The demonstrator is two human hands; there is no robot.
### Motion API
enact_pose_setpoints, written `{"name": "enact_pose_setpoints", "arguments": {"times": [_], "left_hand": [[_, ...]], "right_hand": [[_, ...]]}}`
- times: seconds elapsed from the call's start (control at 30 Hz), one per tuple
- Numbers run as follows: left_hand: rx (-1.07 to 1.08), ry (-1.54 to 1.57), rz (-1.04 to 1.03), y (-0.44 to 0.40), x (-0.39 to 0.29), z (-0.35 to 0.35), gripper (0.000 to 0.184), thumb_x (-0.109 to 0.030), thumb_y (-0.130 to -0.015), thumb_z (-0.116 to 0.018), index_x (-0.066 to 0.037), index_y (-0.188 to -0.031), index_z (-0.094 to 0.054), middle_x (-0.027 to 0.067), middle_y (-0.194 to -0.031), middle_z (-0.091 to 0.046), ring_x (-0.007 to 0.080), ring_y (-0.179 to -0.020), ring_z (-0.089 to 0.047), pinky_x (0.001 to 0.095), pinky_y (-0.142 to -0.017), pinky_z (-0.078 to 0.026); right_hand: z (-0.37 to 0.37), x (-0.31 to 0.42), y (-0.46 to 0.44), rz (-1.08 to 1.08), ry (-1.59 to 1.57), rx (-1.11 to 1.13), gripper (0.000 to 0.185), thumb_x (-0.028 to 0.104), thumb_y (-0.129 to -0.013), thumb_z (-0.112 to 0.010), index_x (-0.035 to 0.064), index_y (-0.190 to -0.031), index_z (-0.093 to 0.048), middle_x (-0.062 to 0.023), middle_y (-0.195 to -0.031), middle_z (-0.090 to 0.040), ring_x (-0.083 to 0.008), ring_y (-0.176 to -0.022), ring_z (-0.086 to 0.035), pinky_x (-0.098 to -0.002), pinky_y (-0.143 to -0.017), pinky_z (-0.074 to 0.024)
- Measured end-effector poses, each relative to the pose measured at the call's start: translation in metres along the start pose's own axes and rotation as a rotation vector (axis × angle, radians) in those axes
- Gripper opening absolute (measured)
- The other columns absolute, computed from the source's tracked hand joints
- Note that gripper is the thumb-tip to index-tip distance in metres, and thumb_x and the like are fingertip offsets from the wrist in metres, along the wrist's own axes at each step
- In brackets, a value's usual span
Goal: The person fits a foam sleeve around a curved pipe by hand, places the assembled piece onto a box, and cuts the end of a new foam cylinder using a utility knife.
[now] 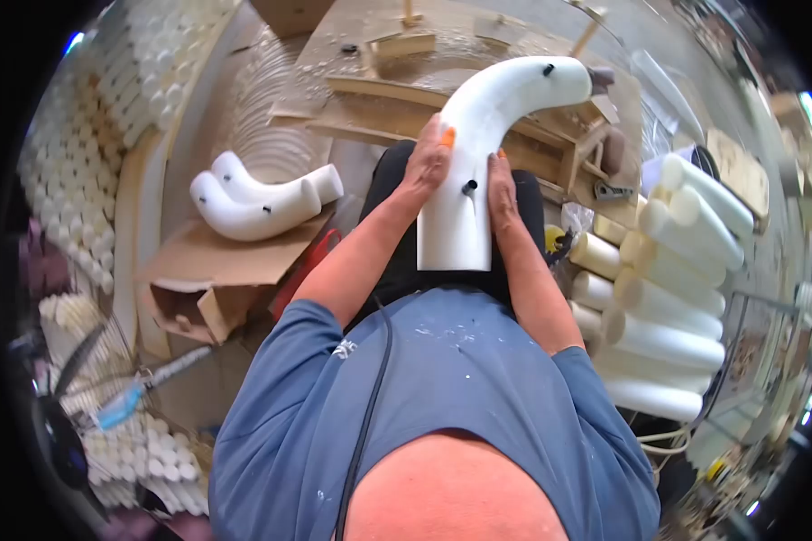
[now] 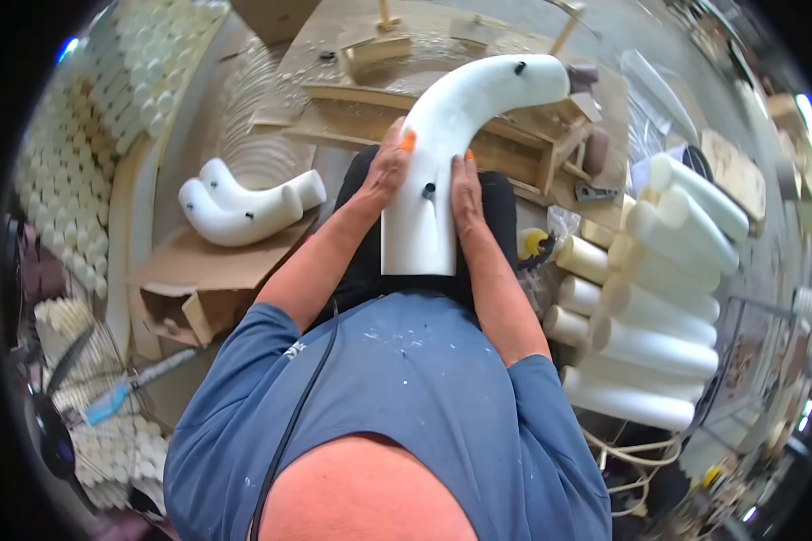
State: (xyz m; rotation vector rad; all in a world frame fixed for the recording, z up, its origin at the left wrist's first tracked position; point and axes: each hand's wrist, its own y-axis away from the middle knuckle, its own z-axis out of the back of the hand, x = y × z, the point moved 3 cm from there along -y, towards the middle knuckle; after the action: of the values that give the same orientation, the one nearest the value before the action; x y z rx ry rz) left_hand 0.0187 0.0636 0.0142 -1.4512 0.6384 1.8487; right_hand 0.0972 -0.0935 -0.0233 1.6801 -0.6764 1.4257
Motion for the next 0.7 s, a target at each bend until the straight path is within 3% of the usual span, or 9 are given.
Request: {"name": "enact_pose_setpoints", "arguments": {"times": [0.03,0.1,0.17,0.23,0.43,0.7], "left_hand": [[0.017,-0.148,0.123,0.007,-0.002,0.001,0.072,-0.05,-0.106,-0.042,0.004,-0.154,-0.034,0.0298,-0.157,-0.037,0.042,-0.148,-0.033,0.0422,-0.12,-0.03],[0.047,-0.377,0.06,0.011,-0.019,0.0,0.077,-0.052,-0.105,-0.041,0.005,-0.155,-0.029,0.0299,-0.156,-0.038,0.0428,-0.147,-0.034,0.044,-0.12,-0.03],[0.083,-0.387,0.079,0.005,-0.018,0.003,0.077,-0.052,-0.105,-0.041,0.005,-0.156,-0.029,0.0305,-0.156,-0.037,0.0434,-0.147,-0.034,0.0441,-0.12,-0.03],[0.093,-0.43,0.069,0.001,-0.02,0.004,0.076,-0.052,-0.106,-0.04,0.005,-0.156,-0.028,0.031,-0.155,-0.037,0.0436,-0.146,-0.034,0.0442,-0.12,-0.03],[0.064,-0.545,0.024,0.009,-0.02,-0.005,0.072,-0.046,-0.107,-0.041,0.005,-0.156,-0.027,0.0302,-0.154,-0.037,0.043,-0.144,-0.037,0.0444,-0.119,-0.033],[0.056,-0.568,0.057,0.006,-0.024,-0.013,0.07,-0.038,-0.105,-0.045,0.006,-0.156,-0.025,0.0301,-0.153,-0.038,0.0433,-0.143,-0.038,0.0449,-0.119,-0.033]], "right_hand": [[0.0,-0.021,-0.008,-0.081,-0.142,0.01,0.065,0.048,-0.108,-0.043,-0.0017,-0.15,-0.043,-0.0176,-0.138,-0.058,-0.0243,-0.127,-0.054,-0.0327,-0.109,-0.0396],[-0.007,-0.006,0.002,-0.185,-0.218,0.046,0.066,0.051,-0.107,-0.043,-0.0007,-0.149,-0.043,-0.0175,-0.136,-0.06,-0.0236,-0.125,-0.056,-0.0333,-0.107,-0.0413],[-0.01,-0.002,0.001,-0.225,-0.127,0.023,0.068,0.055,-0.106,-0.042,-0.0009,-0.146,-0.044,-0.0179,-0.135,-0.06,-0.0258,-0.121,-0.058,-0.0356,-0.105,-0.0429],[-0.017,0.034,0.017,-0.142,-0.063,-0.019,0.07,0.054,-0.105,-0.044,-0.001,-0.148,-0.04,-0.0222,-0.135,-0.06,-0.0312,-0.123,-0.059,-0.0378,-0.107,-0.0423],[-0.021,0.023,0.012,-0.039,0.003,-0.068,0.068,0.046,-0.106,-0.047,-0.0022,-0.151,-0.031,-0.0315,-0.134,-0.057,-0.0416,-0.126,-0.058,-0.0442,-0.107,-0.0428],[-0.024,0.028,0.006,0.001,-0.028,-0.102,0.066,0.032,-0.106,-0.051,-0.0062,-0.152,-0.024,-0.0323,-0.134,-0.056,-0.0429,-0.124,-0.059,-0.0445,-0.104,-0.0461]]}}
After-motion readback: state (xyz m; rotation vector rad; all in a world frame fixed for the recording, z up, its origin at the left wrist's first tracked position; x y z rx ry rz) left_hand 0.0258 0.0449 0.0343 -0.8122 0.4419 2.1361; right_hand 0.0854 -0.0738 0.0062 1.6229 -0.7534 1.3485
